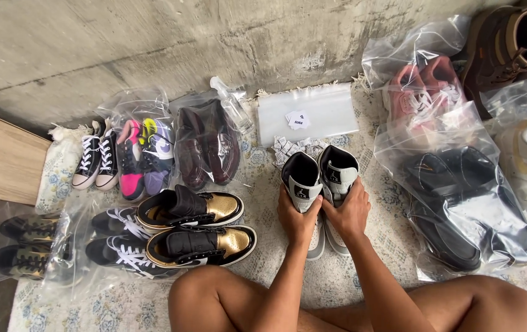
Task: Lacing a high-top sneaker while sitting on the floor among other shoes in plastic bags.
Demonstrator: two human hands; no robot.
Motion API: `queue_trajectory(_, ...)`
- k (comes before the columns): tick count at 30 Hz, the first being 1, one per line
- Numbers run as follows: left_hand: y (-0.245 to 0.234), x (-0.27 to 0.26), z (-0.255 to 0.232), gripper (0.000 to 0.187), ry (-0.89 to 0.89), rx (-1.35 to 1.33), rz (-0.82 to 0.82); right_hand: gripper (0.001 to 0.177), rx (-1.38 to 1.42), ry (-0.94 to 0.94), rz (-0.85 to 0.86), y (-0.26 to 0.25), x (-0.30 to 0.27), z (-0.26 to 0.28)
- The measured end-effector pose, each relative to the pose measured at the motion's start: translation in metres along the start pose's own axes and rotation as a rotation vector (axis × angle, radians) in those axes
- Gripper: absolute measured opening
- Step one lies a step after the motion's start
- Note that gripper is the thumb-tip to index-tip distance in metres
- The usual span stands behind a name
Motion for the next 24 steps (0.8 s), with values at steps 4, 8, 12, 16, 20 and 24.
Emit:
queue_trajectory(4, -0.007, 0.006, 0.001, 0.108, -0.043, -0.017, 0.039, 0.113, 0.045, 0.010, 0.028, -0.006, -0.002, -0.005)
queue_trajectory(8, -0.033, 0.022, -0.055, 0.122, 0.108, -0.221, 0.478, 0.110, 0.202, -0.362, -0.037, -0.053, -0.011, 0.035)
queue_trajectory(12, -0.056, 0.031, -0.098, 0.114, 0.474, 0.270, 0.767, 0.087, -0.028, -0.869, -0.082, -0.081, -0.033, 0.097)
queue_trajectory(16, -0.049, 0.049, -0.078, 0.077, 0.549, 0.589, 0.816, 0.068, -0.289, -1.077, 0.025, -0.062, -0.019, 0.129)
queue_trajectory(20, -0.054, 0.063, -0.081, 0.058, 0.547, 0.586, 0.788, 0.050, -0.374, -1.123, 0.033, -0.049, 0.008, 0.125)
queue_trajectory(24, -0.063, 0.070, -0.064, 0.030, 0.490, 0.541, 0.709, 0.046, -0.354, -1.109, -0.021, -0.043, 0.013, 0.122)
Point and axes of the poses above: each hand's wrist, its own x-axis towards the middle knuckle, its own y-axis out of the palm, z = x × y, the point moved 9 cm from there along x, towards the middle knuckle, and after that the axes turned 10 degrees about z, right-handed, at the moved point
